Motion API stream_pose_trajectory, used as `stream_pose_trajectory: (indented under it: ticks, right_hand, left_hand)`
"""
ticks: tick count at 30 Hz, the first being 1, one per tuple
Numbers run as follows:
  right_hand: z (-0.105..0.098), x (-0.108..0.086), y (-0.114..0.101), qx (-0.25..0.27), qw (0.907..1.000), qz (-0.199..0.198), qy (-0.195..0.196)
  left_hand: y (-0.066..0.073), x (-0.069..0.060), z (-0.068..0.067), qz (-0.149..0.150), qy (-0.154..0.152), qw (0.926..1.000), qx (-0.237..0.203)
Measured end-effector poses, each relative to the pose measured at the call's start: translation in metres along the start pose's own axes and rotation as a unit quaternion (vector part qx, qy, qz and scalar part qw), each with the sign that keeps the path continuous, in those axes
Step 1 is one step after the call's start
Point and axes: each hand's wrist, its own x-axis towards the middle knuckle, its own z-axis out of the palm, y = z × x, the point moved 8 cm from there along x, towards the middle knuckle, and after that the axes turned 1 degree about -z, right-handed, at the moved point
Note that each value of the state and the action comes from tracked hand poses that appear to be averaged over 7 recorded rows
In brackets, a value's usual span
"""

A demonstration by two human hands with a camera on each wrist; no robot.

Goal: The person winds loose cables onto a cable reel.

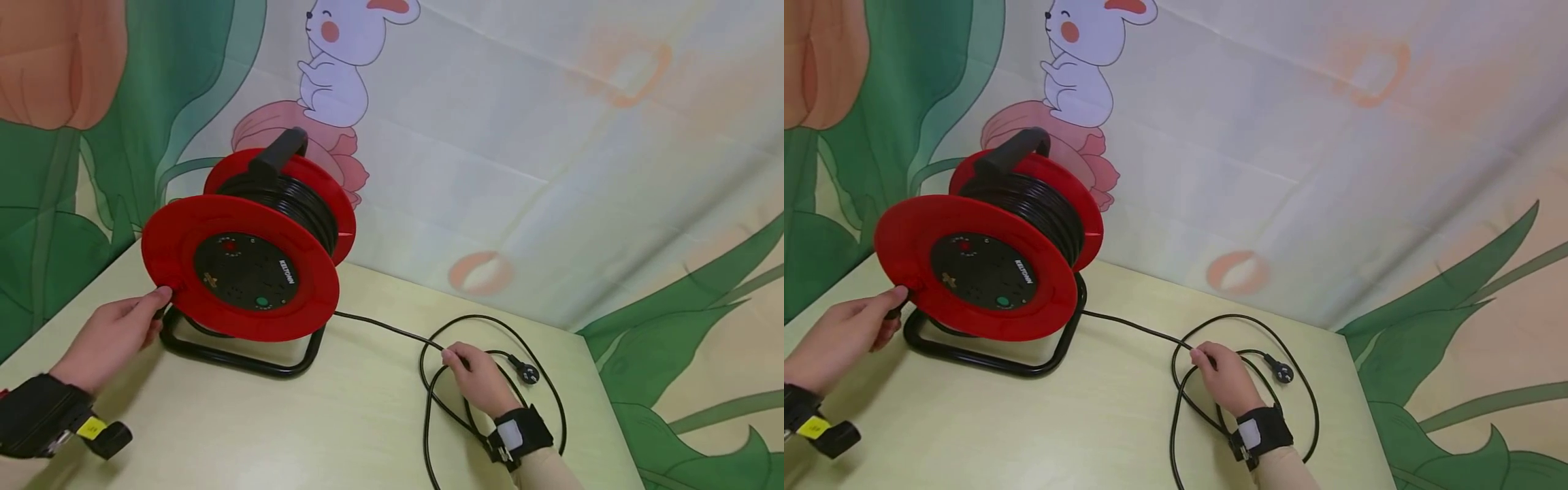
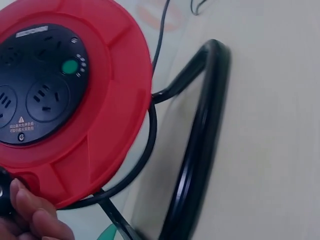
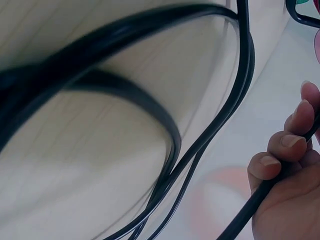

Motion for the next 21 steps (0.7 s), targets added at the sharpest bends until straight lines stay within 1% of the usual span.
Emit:
stream_pose_trajectory:
  ticks: [3,7,10,17,21]
  right_hand:
    - [0.002,0.001,-0.007,0.004,1.0,-0.007,0.004]
    - [0.005,0.003,-0.015,0.013,0.9999,-0.003,0.003]
    - [0.009,0.005,-0.017,0.011,0.9999,-0.001,0.0]
    - [0.018,0.009,-0.017,0.011,0.9999,-0.003,-0.008]
    - [0.024,0.012,-0.018,0.014,0.9997,-0.008,-0.019]
  left_hand:
    - [0.004,-0.001,-0.006,0.009,0.025,0.9995,-0.016]
    - [0.009,-0.002,-0.011,0.016,0.049,0.9979,-0.04]
    - [0.013,-0.003,-0.012,0.017,0.056,0.9969,-0.053]
    - [0.019,-0.004,-0.017,0.024,0.071,0.995,-0.065]
    - [0.025,-0.005,-0.02,0.032,0.081,0.9919,-0.092]
